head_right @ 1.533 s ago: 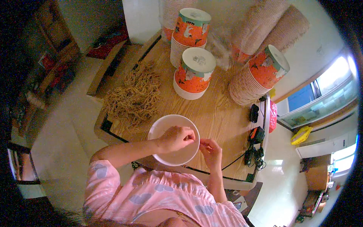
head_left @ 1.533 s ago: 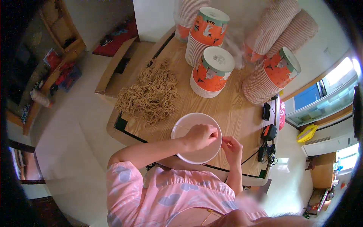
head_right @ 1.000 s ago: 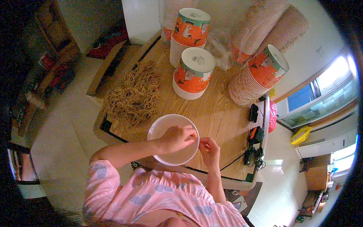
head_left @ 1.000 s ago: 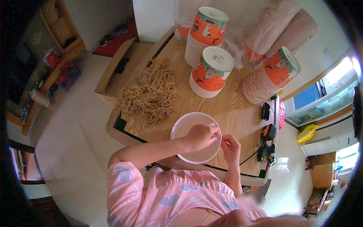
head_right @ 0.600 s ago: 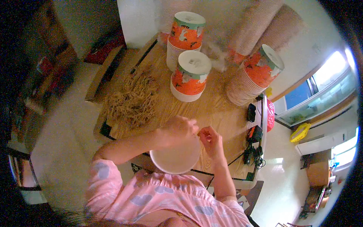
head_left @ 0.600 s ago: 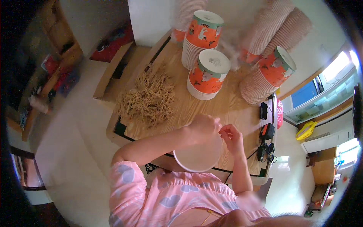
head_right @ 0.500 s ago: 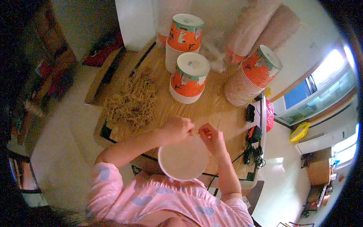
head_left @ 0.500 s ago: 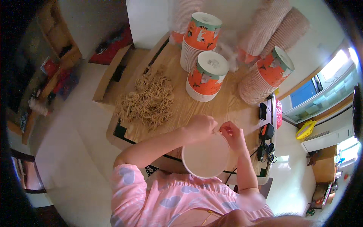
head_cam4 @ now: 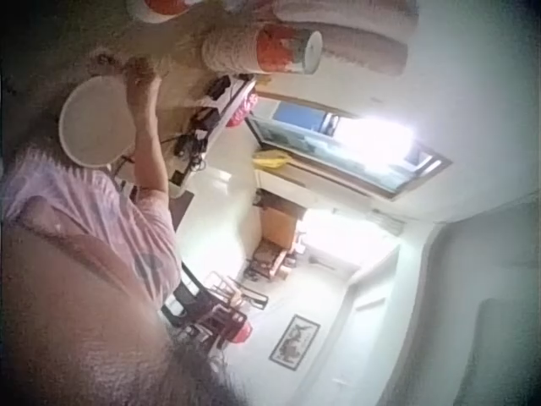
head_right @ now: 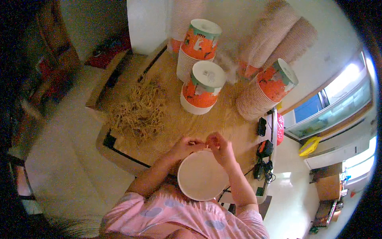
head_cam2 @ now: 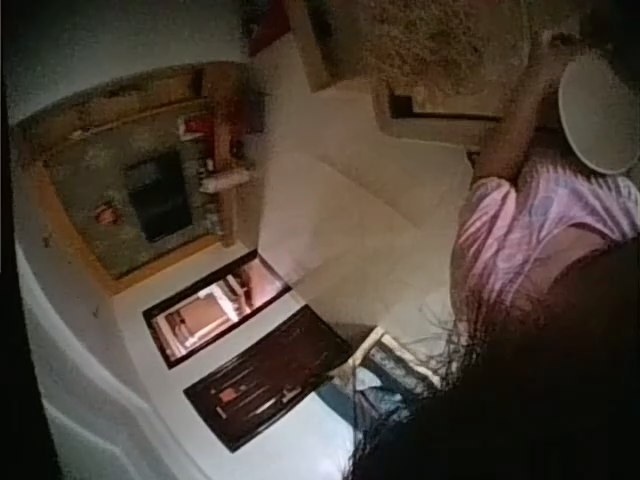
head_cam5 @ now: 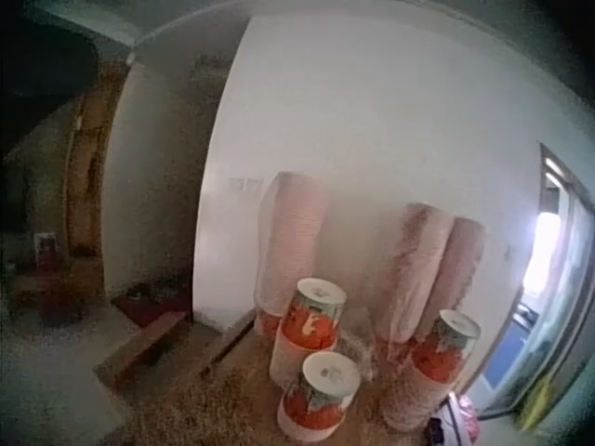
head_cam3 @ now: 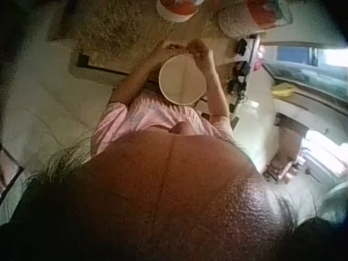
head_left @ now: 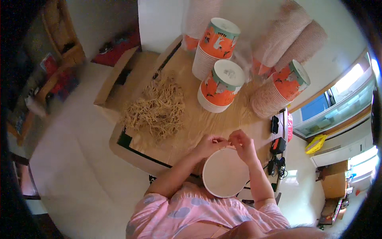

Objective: Tying pieces of raffia string around the rims of paper bowls.

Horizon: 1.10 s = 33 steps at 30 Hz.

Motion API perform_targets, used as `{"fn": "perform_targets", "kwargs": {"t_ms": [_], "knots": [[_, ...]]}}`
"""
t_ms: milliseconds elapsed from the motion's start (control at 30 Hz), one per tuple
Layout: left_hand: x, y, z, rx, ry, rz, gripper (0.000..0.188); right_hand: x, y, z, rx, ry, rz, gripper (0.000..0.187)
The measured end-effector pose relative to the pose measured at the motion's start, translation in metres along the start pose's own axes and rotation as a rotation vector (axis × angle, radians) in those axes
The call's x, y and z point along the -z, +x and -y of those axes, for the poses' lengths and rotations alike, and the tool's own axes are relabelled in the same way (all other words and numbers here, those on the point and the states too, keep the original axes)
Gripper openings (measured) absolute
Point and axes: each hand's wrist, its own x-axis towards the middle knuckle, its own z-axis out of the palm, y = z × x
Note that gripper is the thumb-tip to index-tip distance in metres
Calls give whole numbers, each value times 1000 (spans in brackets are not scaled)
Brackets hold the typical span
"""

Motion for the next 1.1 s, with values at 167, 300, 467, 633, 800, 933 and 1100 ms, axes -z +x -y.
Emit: {"fn": "perform_targets", "kwargs": {"t_ms": [167, 300, 467, 633, 800, 933, 1100], "knots": [[0, -5, -2, -77, 80, -167, 22, 10, 23, 14, -182, 186, 124, 26], [-1, -6, -3, -157, 126, -238, 18, 10, 33, 25, -156, 33, 257, 19], [-1, -11, -7, -178, 191, -257, 16, 8, 35, 19, 51, -171, 285, 17], [1, -12, -8, -213, 246, -277, 15, 2, 32, 35, 4, -445, 246, 20], [2, -11, -9, -218, 250, -271, 14, -1, 27, 22, -77, -241, 265, 17], [5, -14, -6, -194, 67, -301, 17, -5, 18, 18, -28, -111, 220, 10], [30, -28, -8, -503, 307, -154, 18, -11, 7, 23, -75, -224, 209, 8]]}}
